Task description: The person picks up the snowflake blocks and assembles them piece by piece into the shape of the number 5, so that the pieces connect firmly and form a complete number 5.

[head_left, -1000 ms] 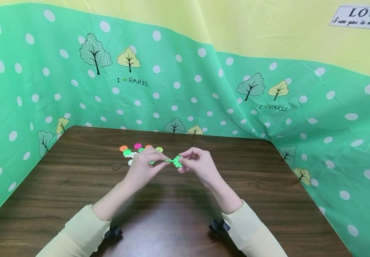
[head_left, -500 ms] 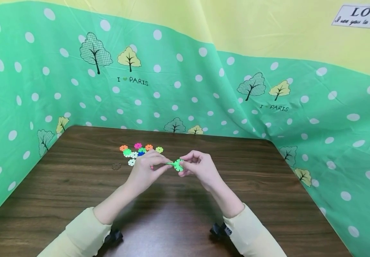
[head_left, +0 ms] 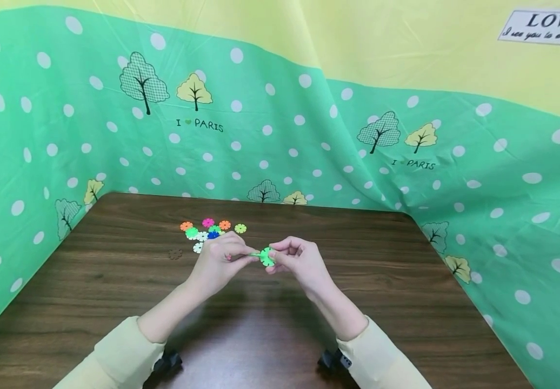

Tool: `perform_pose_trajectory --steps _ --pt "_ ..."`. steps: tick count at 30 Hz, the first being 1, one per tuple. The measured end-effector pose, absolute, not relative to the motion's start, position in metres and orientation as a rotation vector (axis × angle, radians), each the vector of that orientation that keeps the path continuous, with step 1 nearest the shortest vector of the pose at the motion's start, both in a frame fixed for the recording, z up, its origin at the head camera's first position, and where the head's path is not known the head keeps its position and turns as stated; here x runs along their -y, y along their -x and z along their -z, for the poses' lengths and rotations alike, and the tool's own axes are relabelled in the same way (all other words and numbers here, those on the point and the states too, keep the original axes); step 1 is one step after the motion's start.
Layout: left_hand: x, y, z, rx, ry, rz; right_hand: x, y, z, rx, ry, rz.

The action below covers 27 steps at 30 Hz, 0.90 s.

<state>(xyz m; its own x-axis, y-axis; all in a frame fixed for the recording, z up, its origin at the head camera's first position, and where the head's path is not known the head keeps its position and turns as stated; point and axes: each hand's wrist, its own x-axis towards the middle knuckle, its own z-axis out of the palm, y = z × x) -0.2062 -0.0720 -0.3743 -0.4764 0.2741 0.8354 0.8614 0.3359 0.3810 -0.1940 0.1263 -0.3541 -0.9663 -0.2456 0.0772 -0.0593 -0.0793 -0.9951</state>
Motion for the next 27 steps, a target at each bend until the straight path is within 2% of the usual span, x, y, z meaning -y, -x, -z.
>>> perform_pose_trajectory --steps 18,27 --pt "0.082 0.204 0.38 2.038 0.929 1.125 -0.12 0.198 0.359 -2.002 0.375 2.123" --pt "0.096 0.211 0.378 2.107 0.978 1.075 -0.126 0.202 0.358 -2.005 0.367 2.122"
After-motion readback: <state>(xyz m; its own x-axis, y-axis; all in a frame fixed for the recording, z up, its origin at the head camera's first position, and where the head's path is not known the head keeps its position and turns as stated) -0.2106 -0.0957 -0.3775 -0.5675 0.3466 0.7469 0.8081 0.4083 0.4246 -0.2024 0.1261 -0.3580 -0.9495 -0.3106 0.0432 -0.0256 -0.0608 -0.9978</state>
